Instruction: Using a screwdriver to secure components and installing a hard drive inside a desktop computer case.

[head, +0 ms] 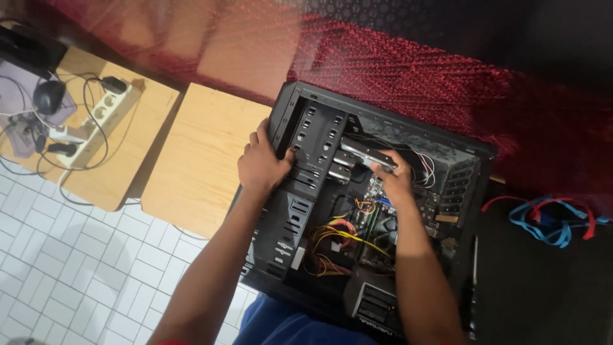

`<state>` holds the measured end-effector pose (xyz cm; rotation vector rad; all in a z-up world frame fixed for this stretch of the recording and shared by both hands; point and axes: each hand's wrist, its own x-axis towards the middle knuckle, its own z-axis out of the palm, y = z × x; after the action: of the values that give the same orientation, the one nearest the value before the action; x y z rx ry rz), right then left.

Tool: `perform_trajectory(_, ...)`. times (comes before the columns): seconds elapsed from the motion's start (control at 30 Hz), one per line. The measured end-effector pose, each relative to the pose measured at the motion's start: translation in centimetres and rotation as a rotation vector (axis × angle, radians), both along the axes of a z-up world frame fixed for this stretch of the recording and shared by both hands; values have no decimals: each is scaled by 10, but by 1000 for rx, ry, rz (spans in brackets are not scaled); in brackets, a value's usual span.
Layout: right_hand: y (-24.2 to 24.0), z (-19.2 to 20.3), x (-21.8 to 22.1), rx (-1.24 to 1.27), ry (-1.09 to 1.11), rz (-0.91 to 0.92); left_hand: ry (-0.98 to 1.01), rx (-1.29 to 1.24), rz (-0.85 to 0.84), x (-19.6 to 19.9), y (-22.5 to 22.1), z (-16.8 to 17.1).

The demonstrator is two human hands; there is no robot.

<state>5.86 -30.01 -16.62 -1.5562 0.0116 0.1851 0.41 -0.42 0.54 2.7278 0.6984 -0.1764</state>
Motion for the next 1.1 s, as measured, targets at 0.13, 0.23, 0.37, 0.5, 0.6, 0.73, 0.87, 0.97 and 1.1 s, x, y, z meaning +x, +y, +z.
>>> perform_trajectory(0.13,15,8,0,73,7,47,1,0,2,3,1,0)
perform_trajectory(0.23,30,19,-3,122,19,93,9,0,18,0,3,-2)
perform_trajectory(0.37,46,38,-4,167,38,126,23,-4,23,-3,1,-7)
perform_trajectory(0.5,59,56,-5,241,56,172,35,-4,26,-6,-2,-9)
perform_trajectory(0.6,67,68,-3,297,60,200,36,2,25,-7,-1,-8)
perform_trajectory(0.73,69,44,7,229,98,189,33,0,26,-7,-1,-9)
perform_trajectory(0.87,79,22,14,158,127,133,30,21,27,-7,2,-18)
perform_trajectory(0.97,83,18,18,148,136,69,15,35,18,-10,2,-23)
perform_trajectory(1.1,80,5,18,96,134,61,-201,234,-224,-21,-11,-21)
